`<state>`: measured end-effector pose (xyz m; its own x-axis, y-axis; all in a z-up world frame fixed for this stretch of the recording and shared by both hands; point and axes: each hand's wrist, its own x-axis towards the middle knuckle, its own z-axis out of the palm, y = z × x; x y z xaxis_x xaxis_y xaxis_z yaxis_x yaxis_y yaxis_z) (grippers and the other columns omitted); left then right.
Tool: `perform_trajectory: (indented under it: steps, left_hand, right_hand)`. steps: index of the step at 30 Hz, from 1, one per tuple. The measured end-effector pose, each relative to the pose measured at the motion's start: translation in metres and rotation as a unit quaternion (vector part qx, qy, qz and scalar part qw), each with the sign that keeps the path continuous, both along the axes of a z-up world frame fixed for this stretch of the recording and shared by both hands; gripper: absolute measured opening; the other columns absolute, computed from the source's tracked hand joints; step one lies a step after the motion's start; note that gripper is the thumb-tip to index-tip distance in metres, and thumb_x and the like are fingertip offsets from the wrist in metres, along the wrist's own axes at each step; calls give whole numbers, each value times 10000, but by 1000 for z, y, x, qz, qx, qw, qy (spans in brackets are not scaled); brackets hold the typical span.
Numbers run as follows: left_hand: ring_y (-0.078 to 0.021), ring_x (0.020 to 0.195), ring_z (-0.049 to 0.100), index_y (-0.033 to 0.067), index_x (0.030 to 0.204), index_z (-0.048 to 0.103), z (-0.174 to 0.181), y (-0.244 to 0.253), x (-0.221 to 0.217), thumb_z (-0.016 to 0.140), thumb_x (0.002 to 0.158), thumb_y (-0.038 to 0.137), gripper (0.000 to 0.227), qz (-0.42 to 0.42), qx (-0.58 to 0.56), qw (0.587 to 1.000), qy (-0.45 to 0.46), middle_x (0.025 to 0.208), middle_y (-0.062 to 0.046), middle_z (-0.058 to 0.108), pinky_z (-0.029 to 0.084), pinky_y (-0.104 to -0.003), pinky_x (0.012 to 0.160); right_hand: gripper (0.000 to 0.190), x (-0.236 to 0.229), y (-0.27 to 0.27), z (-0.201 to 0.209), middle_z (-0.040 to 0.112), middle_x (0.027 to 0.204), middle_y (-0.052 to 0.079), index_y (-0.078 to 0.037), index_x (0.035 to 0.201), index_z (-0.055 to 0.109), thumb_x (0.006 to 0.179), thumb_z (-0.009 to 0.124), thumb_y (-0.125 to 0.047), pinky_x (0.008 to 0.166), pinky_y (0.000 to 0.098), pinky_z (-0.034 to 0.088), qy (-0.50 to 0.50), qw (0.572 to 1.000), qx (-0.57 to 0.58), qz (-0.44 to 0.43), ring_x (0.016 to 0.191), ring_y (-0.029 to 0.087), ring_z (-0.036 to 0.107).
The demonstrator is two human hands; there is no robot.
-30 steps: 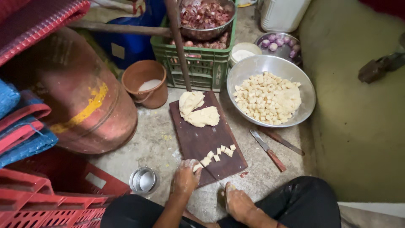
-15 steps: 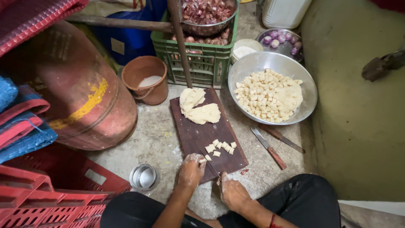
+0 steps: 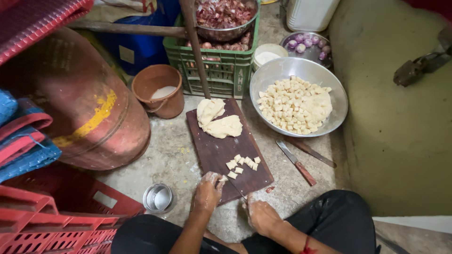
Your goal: The person cuts strips of dough into smaller pieces using a knife on a wooden board and rolls them into rounded shapes before placing them into a metal bowl.
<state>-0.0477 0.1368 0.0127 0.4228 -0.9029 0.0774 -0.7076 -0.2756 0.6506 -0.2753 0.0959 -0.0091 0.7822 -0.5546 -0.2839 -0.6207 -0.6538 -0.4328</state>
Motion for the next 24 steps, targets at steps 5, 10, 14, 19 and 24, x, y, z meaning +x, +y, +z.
perform_trajectory:
  steps: [5,10,14,19,24]
  left_hand:
    - [-352,1009,663,93,949,729,-6,-5,3,758,847,192,145,0,-29,999,-20,993,-121,714,526,-450,890]
    - [-335,990,673,106,952,740,11,-3,1,755,871,203,127,28,32,999,-22,1011,-120,718,542,-444,867]
    - [-205,950,745,115,1098,696,-4,-6,17,742,891,224,239,114,137,966,187,1006,-53,768,584,-357,861]
    - [-265,951,761,-82,1271,604,-42,-10,46,574,917,-5,364,126,-74,776,613,1169,-154,683,636,-345,882]
    - [-227,986,708,-114,1266,608,-42,-16,43,590,929,-31,348,111,-104,699,699,1232,-218,660,599,-332,931]
  right_hand:
    - [551,29,-9,-17,681,959,320,230,1341,359,968,472,-159,800,533,532,-12,1000,20,-6,904,475,665]
    - [573,-6,15,-40,698,929,296,244,1360,350,985,457,-176,781,523,537,-47,997,-33,48,848,463,672]
    - [571,-30,13,-14,696,961,269,122,1417,373,1059,431,-320,811,531,532,37,999,0,-26,884,452,677]
    - [455,-30,-8,49,596,1206,256,-40,1336,481,1019,496,-366,911,532,505,81,995,45,-29,1086,442,613]
    - [351,-23,-25,66,510,1318,239,-32,1240,553,987,606,-269,989,508,484,-16,997,35,-64,1167,449,563]
